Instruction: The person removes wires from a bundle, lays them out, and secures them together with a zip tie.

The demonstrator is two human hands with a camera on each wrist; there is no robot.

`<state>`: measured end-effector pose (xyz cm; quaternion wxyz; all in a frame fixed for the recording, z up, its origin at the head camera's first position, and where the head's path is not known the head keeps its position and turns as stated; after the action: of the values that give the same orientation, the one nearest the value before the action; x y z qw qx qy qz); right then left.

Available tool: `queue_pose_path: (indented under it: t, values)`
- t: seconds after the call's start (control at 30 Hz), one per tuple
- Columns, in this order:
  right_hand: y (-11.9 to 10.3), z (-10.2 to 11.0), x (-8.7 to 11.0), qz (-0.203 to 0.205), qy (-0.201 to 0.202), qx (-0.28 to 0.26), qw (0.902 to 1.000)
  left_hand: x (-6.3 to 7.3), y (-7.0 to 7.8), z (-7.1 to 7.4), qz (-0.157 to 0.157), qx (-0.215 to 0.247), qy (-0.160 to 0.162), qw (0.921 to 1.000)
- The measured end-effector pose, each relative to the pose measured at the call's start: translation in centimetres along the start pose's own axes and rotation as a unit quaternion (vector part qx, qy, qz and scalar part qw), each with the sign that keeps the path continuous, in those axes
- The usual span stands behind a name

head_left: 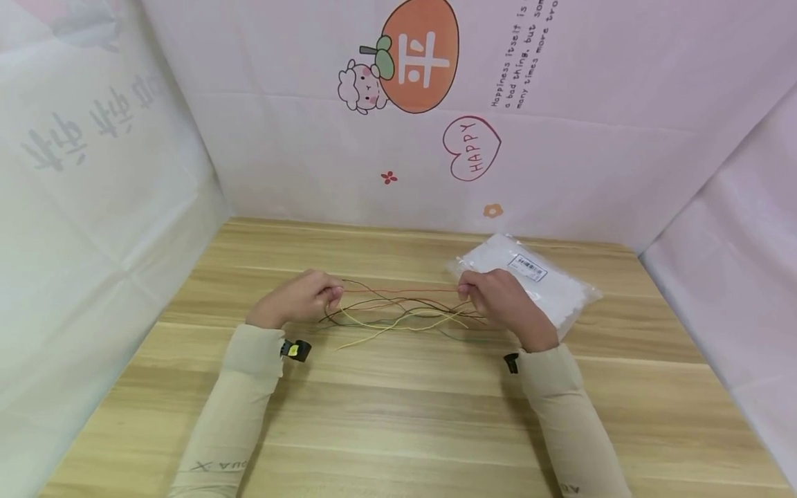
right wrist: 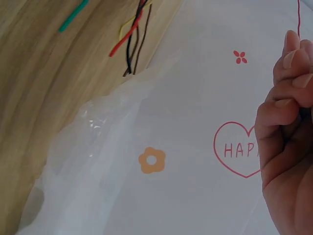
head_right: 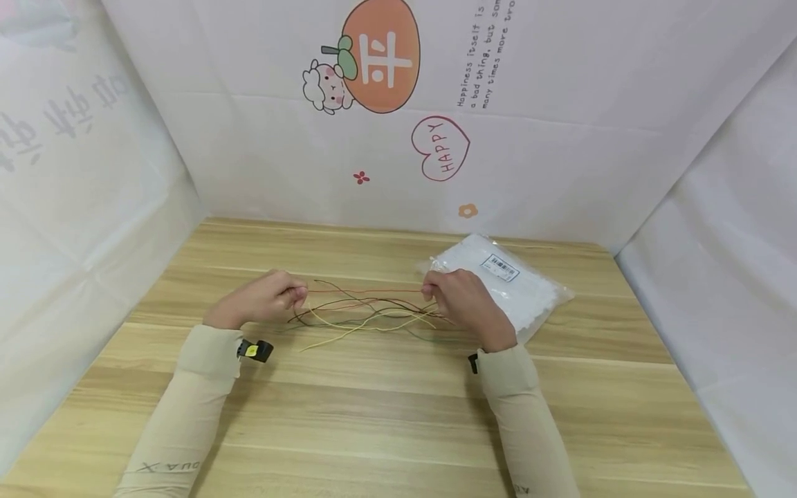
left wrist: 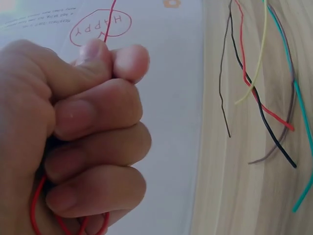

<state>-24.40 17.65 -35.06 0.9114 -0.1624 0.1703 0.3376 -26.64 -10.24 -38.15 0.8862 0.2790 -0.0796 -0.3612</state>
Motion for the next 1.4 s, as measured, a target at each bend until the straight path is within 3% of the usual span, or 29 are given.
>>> queue_pose_path:
  t: [0.23,0.57,0.77,0.97,1.2,1.27,1.4]
  values:
    - [0.2,-0.8,0.1,-0.001,-0.034,-0.013,0.9993,0.1,-0.6,0.1,0.013,-0.014,0.008,0.9998]
    - [0.4,-1.4,0.1,-0.011,-0.06,-0.009,0.9981,0.1,-0.8,0.1,0.007,-0.016,0.007,0.9998]
    - [0.8,-1.9,0.2,-0.019,-0.075,-0.022,0.9968,0.1,-1.2,-0.3,0.02,0.0,-0.012,0.9997]
    - [1.1,-2.4,0.3,-0.032,-0.092,-0.04,0.9945,0.1,-1.7,-0.9,0.053,0.023,-0.043,0.9974]
    - [1.3,-2.9,0.4,-0.041,-0.111,-0.052,0.9916,0.3,-2.0,-1.4,0.053,0.024,-0.06,0.9965]
    - [1.5,-3.0,0.5,-0.044,-0.115,-0.053,0.9909,0.4,-2.3,-1.6,0.064,0.017,-0.066,0.9956]
    - [2.2,-3.2,0.8,-0.059,-0.121,-0.048,0.9898,0.9,-3.4,-1.8,0.117,0.004,-0.078,0.99]
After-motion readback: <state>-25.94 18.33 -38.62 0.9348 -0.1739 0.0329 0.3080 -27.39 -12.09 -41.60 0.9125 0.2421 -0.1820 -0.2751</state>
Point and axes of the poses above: each hand's wrist, its own x-axis away from the middle knuckle, its own z-axis out of the back of the hand, y = z × x, the point moved 9 cm from there along -x, towards the middle knuckle
